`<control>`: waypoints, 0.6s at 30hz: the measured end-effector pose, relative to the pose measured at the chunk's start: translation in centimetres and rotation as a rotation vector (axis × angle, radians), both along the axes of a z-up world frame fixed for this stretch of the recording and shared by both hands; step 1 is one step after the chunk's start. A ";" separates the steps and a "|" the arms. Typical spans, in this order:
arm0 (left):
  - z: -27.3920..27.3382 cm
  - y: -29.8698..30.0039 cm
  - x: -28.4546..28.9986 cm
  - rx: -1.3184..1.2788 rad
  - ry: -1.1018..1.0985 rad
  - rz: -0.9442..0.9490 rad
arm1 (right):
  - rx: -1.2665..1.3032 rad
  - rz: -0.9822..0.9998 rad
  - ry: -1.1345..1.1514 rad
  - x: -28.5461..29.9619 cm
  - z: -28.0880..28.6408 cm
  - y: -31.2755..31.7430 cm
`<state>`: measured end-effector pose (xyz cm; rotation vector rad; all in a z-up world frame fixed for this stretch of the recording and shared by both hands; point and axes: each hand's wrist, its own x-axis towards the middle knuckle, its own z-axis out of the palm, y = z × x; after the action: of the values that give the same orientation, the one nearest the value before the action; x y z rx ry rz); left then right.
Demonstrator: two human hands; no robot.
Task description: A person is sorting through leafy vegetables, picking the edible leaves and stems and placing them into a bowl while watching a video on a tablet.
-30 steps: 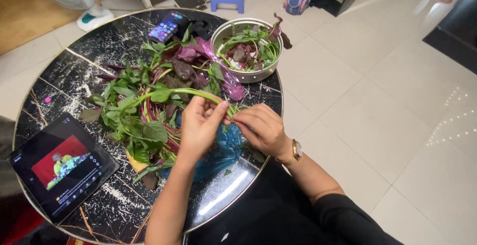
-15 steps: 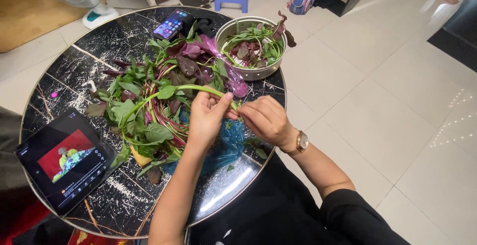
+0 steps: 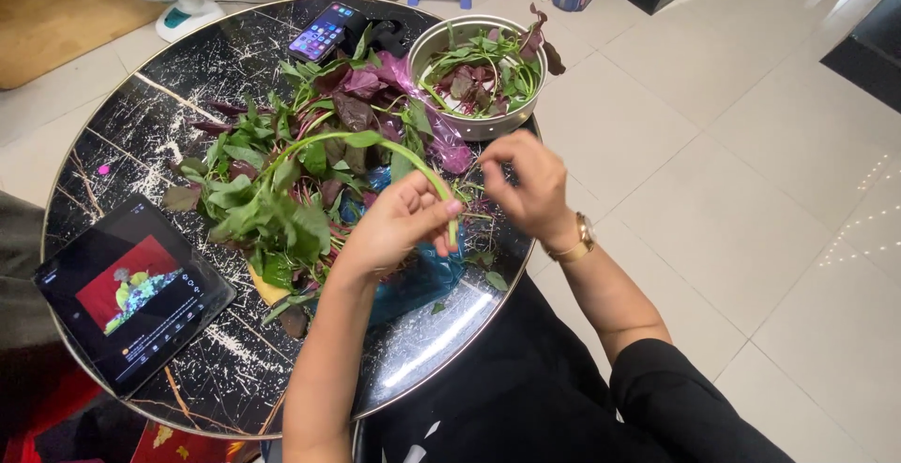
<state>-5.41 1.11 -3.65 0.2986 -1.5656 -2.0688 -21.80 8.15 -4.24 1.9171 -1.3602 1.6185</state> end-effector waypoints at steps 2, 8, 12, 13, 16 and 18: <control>0.3 0.2 0.3 -0.051 -0.004 -0.167 | -0.002 -0.076 -0.045 -1.4 -0.5 -0.5; 3.8 1.2 3.0 -0.363 -0.090 -0.193 | 0.039 -0.082 -0.404 -5.6 -0.8 -0.8; 6.0 1.0 5.9 -0.459 -0.119 -0.026 | 0.060 -0.134 -0.457 -7.0 -2.4 -0.3; 6.4 1.1 6.6 -0.530 -0.149 0.063 | 0.116 -0.156 -0.432 -6.7 -2.7 -0.1; 7.2 1.1 8.4 -0.633 -0.214 0.241 | 0.268 -0.133 -0.322 -4.7 -4.4 -0.1; 7.8 1.5 9.1 -0.664 -0.249 0.325 | 0.365 -0.092 -0.238 -2.9 -5.3 -0.3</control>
<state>3.71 2.61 4.12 0.5272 -2.0852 -1.2173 -24.68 7.87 -9.51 1.8555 -1.9258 1.6883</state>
